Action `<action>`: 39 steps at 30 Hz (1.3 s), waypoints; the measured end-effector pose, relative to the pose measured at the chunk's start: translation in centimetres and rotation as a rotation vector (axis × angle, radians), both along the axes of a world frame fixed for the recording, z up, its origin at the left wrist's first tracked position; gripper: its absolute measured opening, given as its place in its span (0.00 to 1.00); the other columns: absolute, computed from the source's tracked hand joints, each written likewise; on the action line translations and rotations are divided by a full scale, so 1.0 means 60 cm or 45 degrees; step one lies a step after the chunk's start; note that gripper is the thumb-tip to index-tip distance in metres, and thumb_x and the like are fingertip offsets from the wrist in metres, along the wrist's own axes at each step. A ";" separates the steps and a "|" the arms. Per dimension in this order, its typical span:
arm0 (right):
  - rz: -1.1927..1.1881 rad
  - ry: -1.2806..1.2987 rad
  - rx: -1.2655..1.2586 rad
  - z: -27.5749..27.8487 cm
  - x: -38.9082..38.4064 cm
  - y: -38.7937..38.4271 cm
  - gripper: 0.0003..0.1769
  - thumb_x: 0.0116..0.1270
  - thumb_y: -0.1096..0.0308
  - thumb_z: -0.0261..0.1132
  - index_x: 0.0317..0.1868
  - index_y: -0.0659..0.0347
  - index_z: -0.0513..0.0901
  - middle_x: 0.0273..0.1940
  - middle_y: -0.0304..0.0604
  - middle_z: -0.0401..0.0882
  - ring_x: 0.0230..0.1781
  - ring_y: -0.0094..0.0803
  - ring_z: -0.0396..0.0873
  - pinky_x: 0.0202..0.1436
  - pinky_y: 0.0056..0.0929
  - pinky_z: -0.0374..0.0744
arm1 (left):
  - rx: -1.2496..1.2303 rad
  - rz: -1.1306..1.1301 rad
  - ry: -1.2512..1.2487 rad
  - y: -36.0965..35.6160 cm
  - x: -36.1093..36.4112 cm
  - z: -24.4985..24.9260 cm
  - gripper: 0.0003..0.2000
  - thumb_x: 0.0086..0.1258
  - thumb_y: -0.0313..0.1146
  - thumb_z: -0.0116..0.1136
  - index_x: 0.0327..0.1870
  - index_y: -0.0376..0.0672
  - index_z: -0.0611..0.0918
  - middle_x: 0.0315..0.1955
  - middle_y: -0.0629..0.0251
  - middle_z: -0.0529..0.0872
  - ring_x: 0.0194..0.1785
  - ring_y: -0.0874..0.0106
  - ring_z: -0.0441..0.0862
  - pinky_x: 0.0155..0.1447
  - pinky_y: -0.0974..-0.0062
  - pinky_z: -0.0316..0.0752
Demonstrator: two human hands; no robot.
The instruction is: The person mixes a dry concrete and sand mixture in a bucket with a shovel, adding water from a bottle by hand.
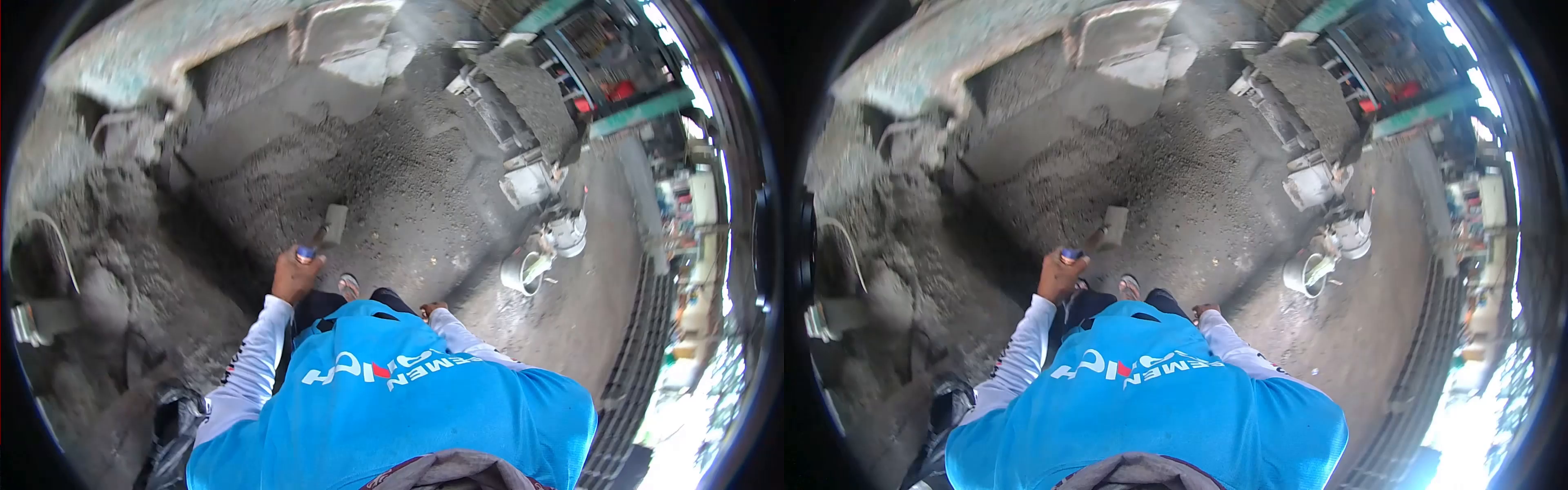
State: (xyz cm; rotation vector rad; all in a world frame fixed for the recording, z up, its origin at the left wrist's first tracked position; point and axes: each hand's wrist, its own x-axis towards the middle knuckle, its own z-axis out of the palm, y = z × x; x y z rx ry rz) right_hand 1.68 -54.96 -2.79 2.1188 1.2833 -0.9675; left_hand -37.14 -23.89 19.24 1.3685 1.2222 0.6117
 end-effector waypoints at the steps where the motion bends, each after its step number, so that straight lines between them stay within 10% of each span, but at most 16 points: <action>1: -0.098 0.074 -0.035 -0.003 0.008 0.020 0.10 0.67 0.61 0.62 0.43 0.55 0.85 0.38 0.44 0.87 0.30 0.35 0.85 0.35 0.33 0.83 | -0.036 0.051 -0.004 0.002 -0.015 0.002 0.14 0.58 0.36 0.68 0.28 0.34 0.77 0.19 0.63 0.78 0.25 0.76 0.71 0.30 0.69 0.70; 5: -0.639 0.190 -0.360 0.059 -0.010 0.164 0.14 0.68 0.56 0.59 0.43 0.55 0.84 0.35 0.40 0.86 0.29 0.35 0.85 0.27 0.34 0.82 | -0.141 0.246 -0.088 -0.009 -0.052 -0.019 0.15 0.58 0.36 0.68 0.28 0.33 0.77 0.19 0.60 0.78 0.23 0.73 0.72 0.30 0.67 0.70; 8: -1.013 0.396 0.233 0.085 -0.092 0.273 0.11 0.64 0.63 0.65 0.37 0.64 0.82 0.25 0.43 0.79 0.19 0.32 0.79 0.20 0.32 0.78 | -0.123 0.320 -0.082 -0.023 -0.075 -0.032 0.15 0.58 0.36 0.68 0.29 0.33 0.76 0.19 0.55 0.78 0.23 0.66 0.75 0.32 0.65 0.71; 13: -0.926 0.789 0.267 0.116 -0.292 0.389 0.22 0.63 0.65 0.66 0.55 0.68 0.78 0.34 0.47 0.82 0.25 0.31 0.81 0.25 0.29 0.79 | -0.100 0.416 -0.127 -0.057 -0.100 -0.031 0.14 0.58 0.35 0.68 0.32 0.35 0.75 0.21 0.53 0.79 0.25 0.59 0.78 0.33 0.62 0.72; 17: -0.773 0.844 0.011 0.074 -0.371 0.351 0.18 0.59 0.63 0.68 0.48 0.62 0.84 0.38 0.51 0.86 0.37 0.39 0.85 0.40 0.35 0.81 | -0.087 0.421 -0.028 -0.076 -0.107 -0.046 0.15 0.59 0.35 0.68 0.32 0.35 0.73 0.20 0.54 0.78 0.23 0.61 0.77 0.31 0.64 0.72; 27: -0.295 0.482 0.099 -0.071 -0.180 0.200 0.17 0.59 0.62 0.68 0.44 0.65 0.85 0.38 0.49 0.85 0.38 0.36 0.85 0.40 0.33 0.84 | -0.235 0.397 -0.140 -0.026 -0.098 -0.032 0.15 0.61 0.37 0.67 0.36 0.35 0.76 0.22 0.54 0.78 0.27 0.59 0.77 0.35 0.62 0.72; 33: -1.519 0.664 -0.050 0.092 -0.286 0.364 0.22 0.65 0.56 0.65 0.54 0.62 0.79 0.41 0.47 0.81 0.31 0.37 0.82 0.32 0.39 0.82 | -0.212 0.347 -0.198 -0.002 -0.076 -0.018 0.14 0.62 0.35 0.65 0.40 0.34 0.77 0.24 0.62 0.78 0.26 0.73 0.74 0.35 0.71 0.72; 39: -1.870 1.321 -0.148 0.045 -0.424 0.517 0.34 0.62 0.42 0.65 0.58 0.60 0.73 0.37 0.48 0.80 0.29 0.40 0.78 0.32 0.45 0.79 | -0.102 0.222 -0.109 -0.022 -0.026 0.020 0.16 0.61 0.36 0.66 0.40 0.33 0.77 0.29 0.54 0.80 0.31 0.62 0.78 0.40 0.66 0.73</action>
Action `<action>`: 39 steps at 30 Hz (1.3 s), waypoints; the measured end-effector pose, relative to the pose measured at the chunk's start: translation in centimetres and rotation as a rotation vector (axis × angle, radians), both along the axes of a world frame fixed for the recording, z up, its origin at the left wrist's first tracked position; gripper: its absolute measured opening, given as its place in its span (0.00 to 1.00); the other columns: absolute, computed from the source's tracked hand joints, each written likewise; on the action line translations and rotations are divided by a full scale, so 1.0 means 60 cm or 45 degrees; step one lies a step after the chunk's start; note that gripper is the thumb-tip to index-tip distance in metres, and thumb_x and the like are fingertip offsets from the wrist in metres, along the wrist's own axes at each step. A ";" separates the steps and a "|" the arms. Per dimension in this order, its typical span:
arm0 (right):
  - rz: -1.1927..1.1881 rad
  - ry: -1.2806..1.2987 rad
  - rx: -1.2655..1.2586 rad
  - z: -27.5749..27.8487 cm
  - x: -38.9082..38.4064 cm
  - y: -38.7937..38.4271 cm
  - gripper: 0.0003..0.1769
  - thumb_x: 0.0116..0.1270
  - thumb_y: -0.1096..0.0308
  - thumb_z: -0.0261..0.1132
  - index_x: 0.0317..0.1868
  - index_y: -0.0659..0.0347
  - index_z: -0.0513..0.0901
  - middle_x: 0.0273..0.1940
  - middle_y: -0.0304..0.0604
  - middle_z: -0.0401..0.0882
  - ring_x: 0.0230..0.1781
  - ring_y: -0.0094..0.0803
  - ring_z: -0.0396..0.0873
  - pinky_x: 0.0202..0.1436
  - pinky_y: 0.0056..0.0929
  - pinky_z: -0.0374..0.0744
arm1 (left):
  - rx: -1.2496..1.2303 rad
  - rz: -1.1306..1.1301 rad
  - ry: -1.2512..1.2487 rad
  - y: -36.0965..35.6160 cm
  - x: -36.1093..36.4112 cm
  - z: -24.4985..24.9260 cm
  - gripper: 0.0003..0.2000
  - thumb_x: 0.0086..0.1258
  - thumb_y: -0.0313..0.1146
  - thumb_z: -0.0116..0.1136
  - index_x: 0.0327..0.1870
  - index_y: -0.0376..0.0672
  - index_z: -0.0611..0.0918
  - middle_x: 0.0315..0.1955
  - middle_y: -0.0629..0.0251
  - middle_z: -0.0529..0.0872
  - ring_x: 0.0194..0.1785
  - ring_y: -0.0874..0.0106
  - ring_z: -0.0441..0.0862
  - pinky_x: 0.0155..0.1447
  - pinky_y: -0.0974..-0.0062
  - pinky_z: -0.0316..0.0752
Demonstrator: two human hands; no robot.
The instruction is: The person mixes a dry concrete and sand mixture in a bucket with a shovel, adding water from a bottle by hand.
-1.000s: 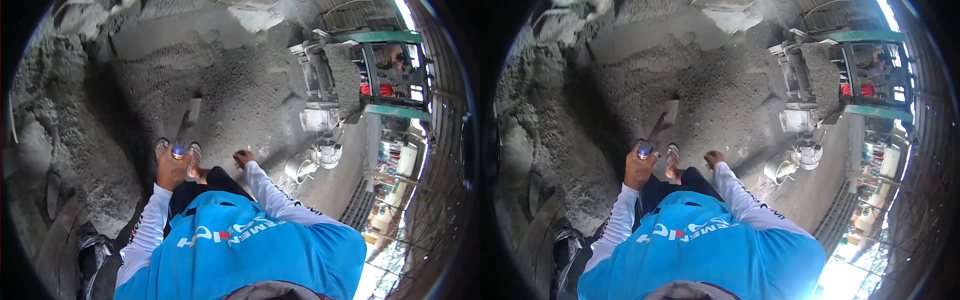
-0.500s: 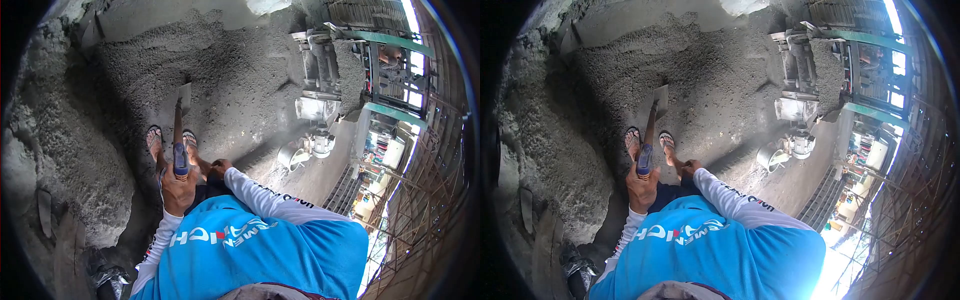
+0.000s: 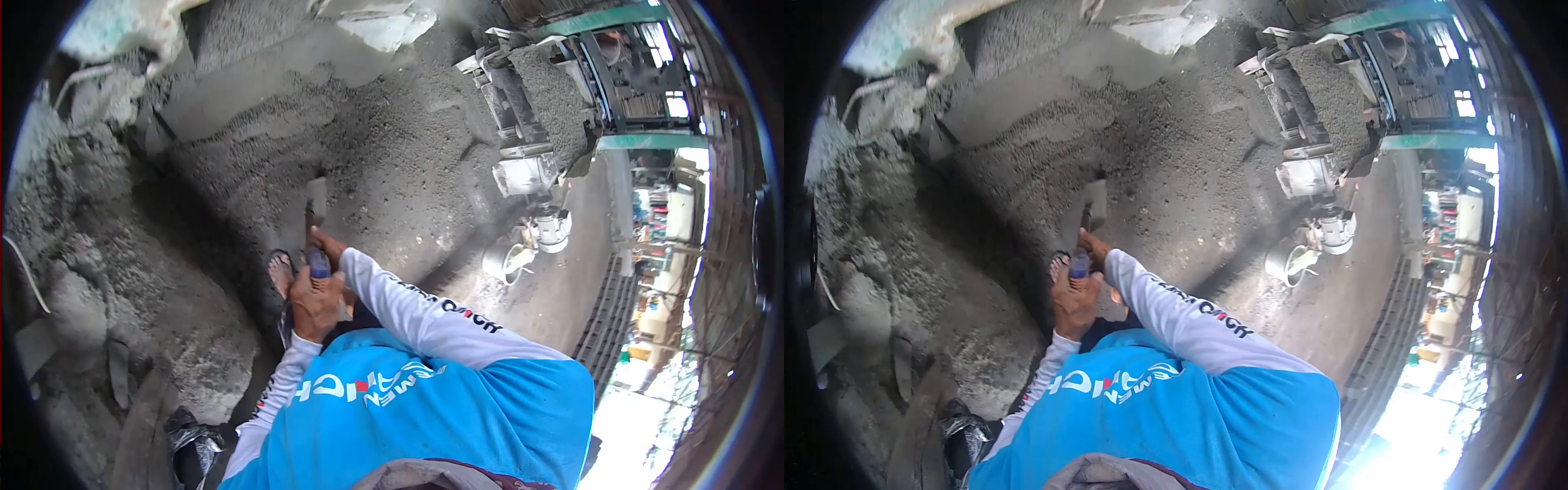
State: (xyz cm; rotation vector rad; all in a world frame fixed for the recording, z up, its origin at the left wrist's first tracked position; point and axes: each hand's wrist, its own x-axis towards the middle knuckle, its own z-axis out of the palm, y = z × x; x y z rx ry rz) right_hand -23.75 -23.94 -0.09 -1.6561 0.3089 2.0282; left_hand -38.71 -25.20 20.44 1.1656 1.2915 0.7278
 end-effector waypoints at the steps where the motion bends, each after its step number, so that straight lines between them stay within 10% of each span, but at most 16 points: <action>1: -0.047 0.092 0.049 -0.012 -0.010 0.027 0.36 0.62 0.41 0.64 0.60 0.61 0.71 0.36 0.49 0.80 0.29 0.40 0.78 0.31 0.45 0.79 | 0.106 -0.041 -0.024 -0.008 0.005 0.006 0.16 0.61 0.36 0.66 0.41 0.32 0.77 0.31 0.49 0.80 0.33 0.58 0.79 0.44 0.63 0.73; 7: 0.521 -0.027 0.216 -0.037 0.006 0.133 0.21 0.64 0.52 0.66 0.42 0.65 0.79 0.30 0.46 0.80 0.27 0.40 0.79 0.31 0.45 0.79 | 0.366 -0.185 0.022 -0.050 0.026 0.121 0.13 0.61 0.31 0.68 0.32 0.35 0.73 0.21 0.56 0.78 0.23 0.73 0.75 0.29 0.71 0.72; 9: 0.909 -0.085 0.558 0.010 0.030 0.172 0.15 0.66 0.57 0.64 0.33 0.62 0.81 0.25 0.44 0.79 0.25 0.39 0.79 0.32 0.43 0.79 | 0.354 -0.219 -0.079 -0.055 0.061 0.147 0.13 0.60 0.33 0.67 0.30 0.37 0.73 0.21 0.55 0.79 0.22 0.63 0.77 0.27 0.65 0.71; 12: 0.570 0.022 0.636 0.086 0.089 0.191 0.14 0.67 0.58 0.62 0.28 0.58 0.78 0.24 0.42 0.78 0.23 0.38 0.77 0.30 0.40 0.76 | 0.531 -0.570 -0.010 -0.047 0.103 0.163 0.15 0.58 0.37 0.71 0.35 0.36 0.77 0.25 0.55 0.82 0.25 0.61 0.81 0.31 0.68 0.75; 15: 0.703 -0.383 0.678 0.168 0.213 0.138 0.19 0.58 0.55 0.69 0.40 0.62 0.83 0.32 0.46 0.83 0.32 0.37 0.82 0.38 0.41 0.79 | 0.764 -0.914 -0.155 -0.038 0.163 0.168 0.16 0.56 0.35 0.71 0.40 0.35 0.82 0.29 0.54 0.85 0.32 0.63 0.85 0.37 0.68 0.78; 18: 0.932 -1.125 0.735 0.236 0.321 -0.007 0.32 0.49 0.55 0.74 0.52 0.64 0.81 0.37 0.49 0.83 0.36 0.37 0.82 0.39 0.39 0.81 | 0.338 -1.024 -0.121 -0.010 0.201 0.135 0.13 0.60 0.34 0.68 0.39 0.34 0.83 0.28 0.59 0.85 0.31 0.70 0.83 0.38 0.72 0.77; 24: -0.127 -1.074 0.301 0.411 0.407 -0.448 0.29 0.55 0.67 0.72 0.57 0.66 0.75 0.33 0.48 0.82 0.25 0.35 0.80 0.26 0.37 0.81 | -0.540 -0.889 0.015 0.093 0.145 -0.257 0.11 0.65 0.39 0.64 0.31 0.41 0.80 0.21 0.66 0.80 0.22 0.74 0.76 0.26 0.72 0.70; 28: -0.577 -1.206 -0.230 0.493 0.384 -0.724 0.19 0.60 0.67 0.69 0.50 0.66 0.80 0.36 0.48 0.85 0.28 0.39 0.83 0.30 0.37 0.83 | -1.181 -0.492 0.545 0.111 -0.086 -0.488 0.13 0.70 0.44 0.52 0.47 0.47 0.76 0.43 0.61 0.79 0.43 0.64 0.77 0.44 0.62 0.71; 31: -0.623 -1.588 -0.463 0.414 0.407 -0.933 0.09 0.59 0.70 0.65 0.36 0.68 0.81 0.26 0.50 0.80 0.23 0.41 0.81 0.25 0.40 0.80 | -1.462 -0.498 0.726 0.102 -0.222 -0.532 0.18 0.74 0.48 0.42 0.60 0.52 0.70 0.57 0.59 0.74 0.56 0.58 0.72 0.54 0.56 0.67; 34: -1.309 -1.753 -0.700 0.400 0.407 -1.015 0.07 0.55 0.70 0.63 0.26 0.68 0.78 0.21 0.48 0.76 0.19 0.40 0.76 0.21 0.38 0.76 | -1.566 -0.423 0.858 0.088 -0.234 -0.527 0.24 0.77 0.51 0.35 0.70 0.55 0.65 0.69 0.57 0.68 0.66 0.52 0.67 0.63 0.51 0.61; 38: -1.902 -1.576 -0.593 0.455 0.386 -0.946 0.08 0.49 0.69 0.60 0.18 0.58 0.69 0.16 0.40 0.66 0.14 0.34 0.67 0.17 0.33 0.69 | -1.090 -1.526 -0.033 0.149 -0.175 -0.538 0.17 0.76 0.49 0.34 0.55 0.56 0.73 0.47 0.60 0.76 0.53 0.55 0.75 0.52 0.56 0.71; 39: -1.953 -1.563 -0.523 0.425 0.399 -0.944 0.09 0.51 0.68 0.59 0.18 0.57 0.69 0.16 0.40 0.66 0.15 0.34 0.67 0.17 0.34 0.70 | -1.452 -1.070 -0.297 0.149 -0.162 -0.549 0.13 0.75 0.49 0.39 0.48 0.55 0.73 0.36 0.63 0.74 0.43 0.60 0.77 0.42 0.60 0.73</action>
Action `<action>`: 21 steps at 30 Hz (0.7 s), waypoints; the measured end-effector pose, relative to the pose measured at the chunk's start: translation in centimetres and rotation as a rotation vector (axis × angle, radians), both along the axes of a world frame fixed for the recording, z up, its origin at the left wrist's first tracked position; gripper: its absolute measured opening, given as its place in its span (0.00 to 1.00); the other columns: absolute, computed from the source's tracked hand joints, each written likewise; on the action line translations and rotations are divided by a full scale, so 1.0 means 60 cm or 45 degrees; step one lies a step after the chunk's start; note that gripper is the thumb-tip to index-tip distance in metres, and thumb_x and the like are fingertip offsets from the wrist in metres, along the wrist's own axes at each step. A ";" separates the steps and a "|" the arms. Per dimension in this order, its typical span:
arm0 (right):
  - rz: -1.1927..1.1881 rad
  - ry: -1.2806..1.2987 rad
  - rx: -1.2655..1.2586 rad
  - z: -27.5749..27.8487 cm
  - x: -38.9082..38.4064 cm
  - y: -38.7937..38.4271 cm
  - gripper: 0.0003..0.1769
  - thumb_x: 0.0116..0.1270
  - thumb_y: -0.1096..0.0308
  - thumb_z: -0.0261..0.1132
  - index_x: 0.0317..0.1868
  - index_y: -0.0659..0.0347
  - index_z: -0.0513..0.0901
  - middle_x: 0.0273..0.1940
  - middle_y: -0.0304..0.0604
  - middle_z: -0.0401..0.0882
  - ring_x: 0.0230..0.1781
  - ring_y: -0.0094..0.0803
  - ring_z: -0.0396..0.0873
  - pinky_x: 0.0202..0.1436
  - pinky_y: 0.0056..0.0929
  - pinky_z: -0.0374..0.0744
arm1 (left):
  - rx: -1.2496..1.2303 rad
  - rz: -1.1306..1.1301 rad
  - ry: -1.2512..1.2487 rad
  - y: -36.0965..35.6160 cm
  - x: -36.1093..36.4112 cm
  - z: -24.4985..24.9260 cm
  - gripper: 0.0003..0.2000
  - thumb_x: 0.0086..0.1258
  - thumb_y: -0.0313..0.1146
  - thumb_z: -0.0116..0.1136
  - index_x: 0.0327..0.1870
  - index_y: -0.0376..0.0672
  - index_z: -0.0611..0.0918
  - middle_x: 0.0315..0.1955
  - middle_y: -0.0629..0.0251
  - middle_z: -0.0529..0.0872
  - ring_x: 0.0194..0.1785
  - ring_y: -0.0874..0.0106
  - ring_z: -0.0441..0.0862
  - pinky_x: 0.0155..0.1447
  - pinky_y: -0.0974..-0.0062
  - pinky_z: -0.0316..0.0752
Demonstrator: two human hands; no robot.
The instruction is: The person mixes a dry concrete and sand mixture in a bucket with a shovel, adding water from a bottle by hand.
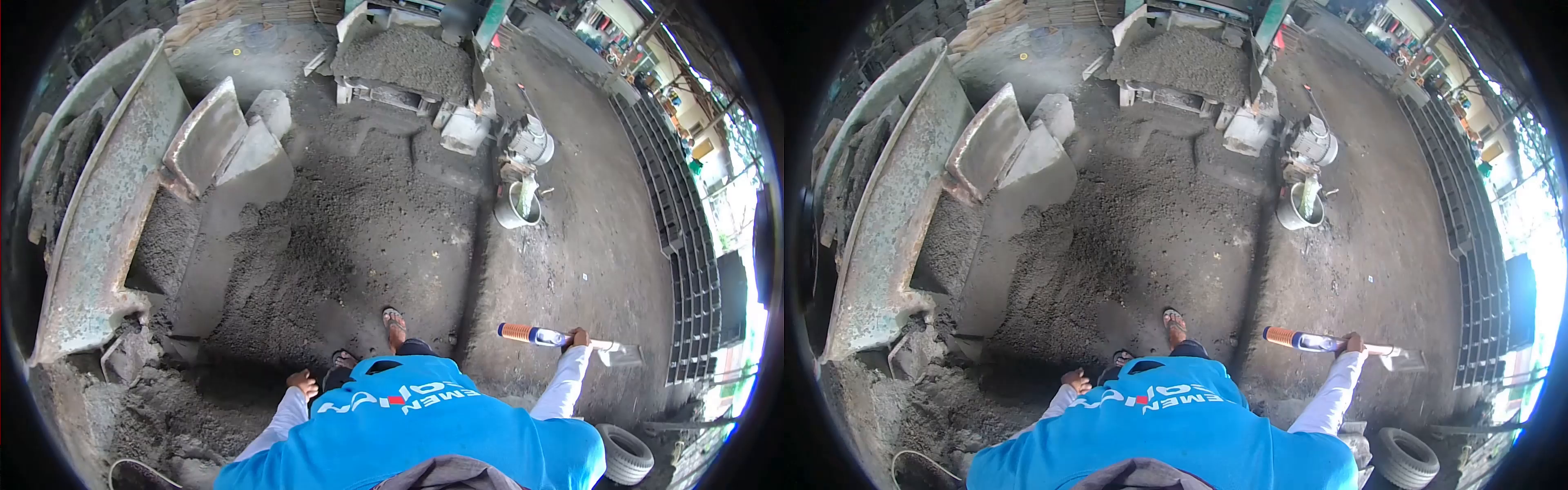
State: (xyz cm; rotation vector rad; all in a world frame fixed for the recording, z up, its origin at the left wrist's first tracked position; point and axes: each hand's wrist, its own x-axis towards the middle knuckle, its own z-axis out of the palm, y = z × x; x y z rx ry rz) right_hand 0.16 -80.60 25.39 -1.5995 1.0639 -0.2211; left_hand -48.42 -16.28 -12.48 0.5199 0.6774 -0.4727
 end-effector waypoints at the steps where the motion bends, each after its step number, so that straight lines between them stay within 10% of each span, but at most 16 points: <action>1: 0.001 -0.046 0.059 -0.059 0.023 -0.023 0.09 0.52 0.67 0.58 0.18 0.56 0.69 0.16 0.40 0.66 0.15 0.34 0.68 0.17 0.36 0.70 | -0.372 0.426 0.153 -0.004 0.035 0.037 0.11 0.74 0.48 0.43 0.40 0.54 0.73 0.26 0.67 0.71 0.33 0.65 0.78 0.31 0.64 0.75; 5: 1.106 0.600 -0.125 -0.366 0.142 -0.087 0.19 0.66 0.62 0.51 0.38 0.66 0.85 0.34 0.51 0.85 0.32 0.39 0.82 0.40 0.42 0.80 | 0.588 0.587 0.723 -0.049 0.198 0.208 0.08 0.71 0.40 0.55 0.38 0.47 0.73 0.16 0.68 0.71 0.12 0.74 0.66 0.13 0.77 0.64; 8: 2.338 0.298 -1.147 -0.273 0.102 0.179 0.20 0.67 0.59 0.54 0.41 0.70 0.84 0.38 0.51 0.85 0.35 0.40 0.84 0.39 0.43 0.81 | 0.381 0.585 0.543 -0.044 0.175 0.197 0.10 0.71 0.39 0.57 0.40 0.43 0.73 0.22 0.63 0.78 0.16 0.70 0.74 0.18 0.70 0.73; 10: 1.260 0.772 0.307 -0.163 0.033 0.384 0.15 0.65 0.63 0.62 0.36 0.69 0.83 0.34 0.47 0.85 0.27 0.38 0.83 0.29 0.37 0.82 | 0.198 0.614 0.493 -0.040 0.133 0.133 0.10 0.71 0.41 0.54 0.40 0.44 0.73 0.27 0.63 0.79 0.21 0.67 0.76 0.24 0.65 0.76; 12: 1.777 0.945 0.285 -0.204 0.051 0.467 0.10 0.60 0.67 0.68 0.38 0.61 0.78 0.21 0.40 0.77 0.16 0.32 0.76 0.20 0.36 0.77 | 0.015 0.703 0.496 -0.042 0.084 0.095 0.08 0.71 0.41 0.50 0.41 0.47 0.73 0.32 0.64 0.78 0.28 0.66 0.75 0.33 0.61 0.75; 17: 2.807 0.528 0.168 -0.119 -0.020 0.716 0.36 0.58 0.62 0.70 0.66 0.62 0.70 0.33 0.41 0.80 0.26 0.29 0.80 0.25 0.33 0.79 | -0.250 0.754 0.326 -0.051 -0.008 0.081 0.10 0.57 0.40 0.50 0.41 0.62 0.73 0.35 0.66 0.71 0.35 0.67 0.64 0.41 0.64 0.59; 21: 3.015 0.525 0.525 0.043 -0.086 0.789 0.37 0.58 0.61 0.67 0.68 0.63 0.68 0.35 0.44 0.82 0.27 0.30 0.81 0.30 0.33 0.81 | -0.156 0.772 0.408 -0.069 0.026 0.117 0.13 0.51 0.44 0.51 0.40 0.63 0.72 0.37 0.67 0.70 0.37 0.66 0.64 0.40 0.62 0.58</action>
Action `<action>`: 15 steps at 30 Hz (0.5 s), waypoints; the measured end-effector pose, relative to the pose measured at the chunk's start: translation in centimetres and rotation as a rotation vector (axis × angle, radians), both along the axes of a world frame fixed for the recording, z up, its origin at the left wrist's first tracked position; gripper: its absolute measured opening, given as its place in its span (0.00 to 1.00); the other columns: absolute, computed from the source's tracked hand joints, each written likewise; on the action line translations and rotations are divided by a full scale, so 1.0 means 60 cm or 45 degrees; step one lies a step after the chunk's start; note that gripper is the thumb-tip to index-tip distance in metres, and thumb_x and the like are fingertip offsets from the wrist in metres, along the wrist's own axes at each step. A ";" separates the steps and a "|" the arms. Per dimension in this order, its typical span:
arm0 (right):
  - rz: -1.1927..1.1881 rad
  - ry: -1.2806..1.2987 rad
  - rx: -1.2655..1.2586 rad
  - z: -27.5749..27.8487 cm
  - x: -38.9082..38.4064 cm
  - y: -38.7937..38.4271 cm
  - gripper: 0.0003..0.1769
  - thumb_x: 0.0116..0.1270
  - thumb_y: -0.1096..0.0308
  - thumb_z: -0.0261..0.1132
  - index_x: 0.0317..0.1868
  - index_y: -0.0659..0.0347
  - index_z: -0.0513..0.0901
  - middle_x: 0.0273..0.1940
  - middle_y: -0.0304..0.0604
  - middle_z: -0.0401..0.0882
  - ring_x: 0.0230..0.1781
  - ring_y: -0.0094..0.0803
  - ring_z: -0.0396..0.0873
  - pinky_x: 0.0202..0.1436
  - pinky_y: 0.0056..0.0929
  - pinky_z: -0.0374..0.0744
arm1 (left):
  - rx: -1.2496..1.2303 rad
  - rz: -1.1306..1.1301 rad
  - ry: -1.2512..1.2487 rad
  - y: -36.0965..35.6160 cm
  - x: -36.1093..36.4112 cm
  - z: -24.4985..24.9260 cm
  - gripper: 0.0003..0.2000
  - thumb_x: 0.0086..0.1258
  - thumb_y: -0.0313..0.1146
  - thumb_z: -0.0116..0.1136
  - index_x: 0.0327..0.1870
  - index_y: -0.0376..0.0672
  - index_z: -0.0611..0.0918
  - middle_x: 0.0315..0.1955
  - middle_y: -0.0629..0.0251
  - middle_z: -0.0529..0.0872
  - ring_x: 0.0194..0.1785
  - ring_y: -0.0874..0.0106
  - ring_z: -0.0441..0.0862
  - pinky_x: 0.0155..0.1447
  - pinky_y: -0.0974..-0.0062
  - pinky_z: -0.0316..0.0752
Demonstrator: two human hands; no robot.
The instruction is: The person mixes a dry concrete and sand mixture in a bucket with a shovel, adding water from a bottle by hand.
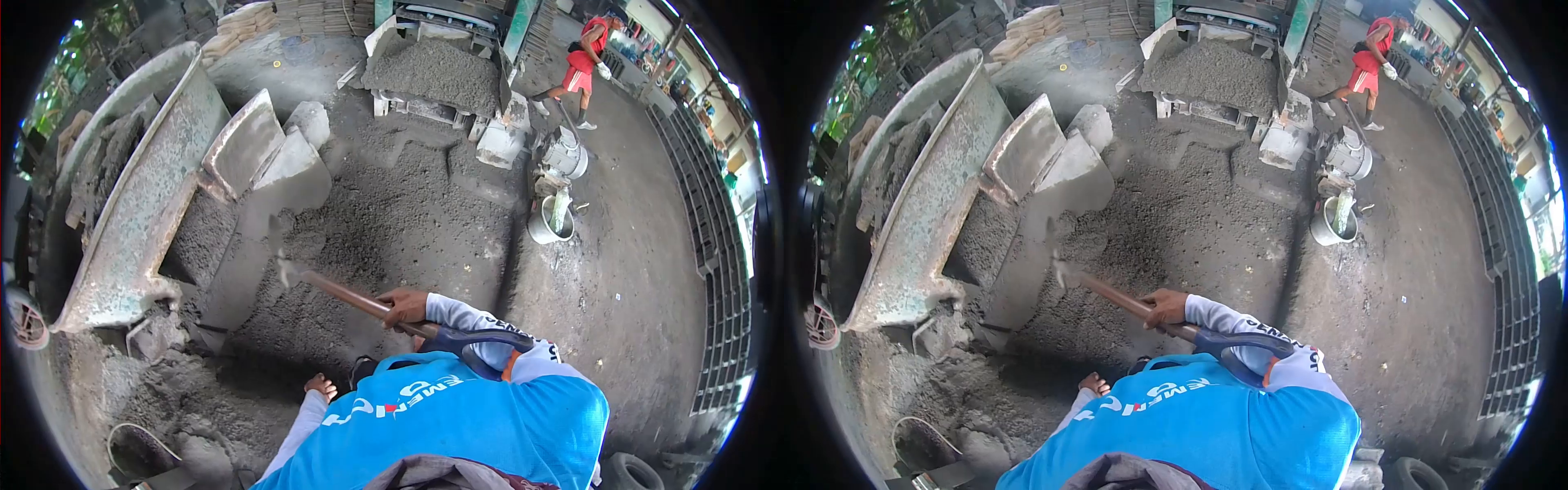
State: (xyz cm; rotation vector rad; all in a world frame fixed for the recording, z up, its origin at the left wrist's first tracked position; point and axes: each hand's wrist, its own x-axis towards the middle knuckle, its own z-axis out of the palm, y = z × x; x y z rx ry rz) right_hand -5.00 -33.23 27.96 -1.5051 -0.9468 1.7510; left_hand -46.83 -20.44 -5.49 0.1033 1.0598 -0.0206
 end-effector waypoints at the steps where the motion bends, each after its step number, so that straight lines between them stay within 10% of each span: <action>1: 0.006 -0.001 0.022 0.001 0.008 -0.001 0.37 0.58 0.61 0.67 0.67 0.64 0.69 0.36 0.45 0.82 0.27 0.31 0.81 0.31 0.33 0.81 | 0.042 -0.052 -0.010 -0.001 0.009 -0.017 0.13 0.52 0.45 0.50 0.41 0.63 0.72 0.38 0.67 0.70 0.38 0.65 0.65 0.41 0.62 0.59; 5: -0.183 -0.273 0.181 -0.028 0.046 -0.084 0.36 0.55 0.62 0.68 0.65 0.66 0.71 0.39 0.46 0.84 0.27 0.37 0.82 0.30 0.33 0.81 | 0.147 -0.385 -0.072 0.001 0.046 -0.068 0.16 0.60 0.47 0.46 0.49 0.59 0.70 0.46 0.63 0.70 0.45 0.60 0.67 0.49 0.57 0.62; 7: -0.102 -1.002 0.739 -0.095 0.107 -0.182 0.34 0.54 0.62 0.69 0.61 0.66 0.74 0.42 0.49 0.84 0.31 0.41 0.83 0.34 0.34 0.82 | 0.202 -0.534 0.115 0.012 0.092 -0.053 0.19 0.64 0.48 0.43 0.55 0.56 0.69 0.51 0.60 0.70 0.51 0.56 0.68 0.54 0.54 0.63; 9: -0.406 -1.156 0.359 -0.062 0.132 -0.296 0.28 0.53 0.61 0.70 0.55 0.62 0.79 0.50 0.55 0.81 0.45 0.45 0.82 0.47 0.37 0.80 | 0.270 -0.711 0.241 0.026 0.138 -0.042 0.22 0.68 0.50 0.40 0.61 0.52 0.67 0.57 0.57 0.70 0.57 0.52 0.68 0.59 0.50 0.64; 10: -0.847 -0.617 -0.462 0.014 0.120 -0.340 0.25 0.53 0.60 0.71 0.53 0.59 0.82 0.55 0.58 0.78 0.52 0.47 0.80 0.55 0.40 0.78 | 0.312 -0.786 0.284 0.035 0.161 -0.039 0.24 0.71 0.50 0.39 0.64 0.51 0.66 0.60 0.55 0.70 0.60 0.51 0.69 0.61 0.48 0.65; 13: -0.215 -1.845 -0.718 -0.018 0.125 -0.517 0.24 0.44 0.59 0.77 0.47 0.47 0.87 0.58 0.61 0.76 0.65 0.59 0.67 0.69 0.41 0.69 | 0.530 -0.888 0.393 0.061 0.221 -0.019 0.26 0.74 0.50 0.40 0.68 0.45 0.66 0.64 0.51 0.72 0.61 0.47 0.74 0.62 0.45 0.70; 15: -1.275 -1.728 -1.245 -0.088 0.133 -0.639 0.21 0.46 0.63 0.74 0.45 0.52 0.86 0.51 0.56 0.81 0.54 0.54 0.77 0.60 0.42 0.76 | 0.714 -0.907 0.465 0.079 0.253 -0.001 0.25 0.73 0.47 0.47 0.65 0.40 0.70 0.59 0.48 0.77 0.52 0.45 0.81 0.54 0.47 0.78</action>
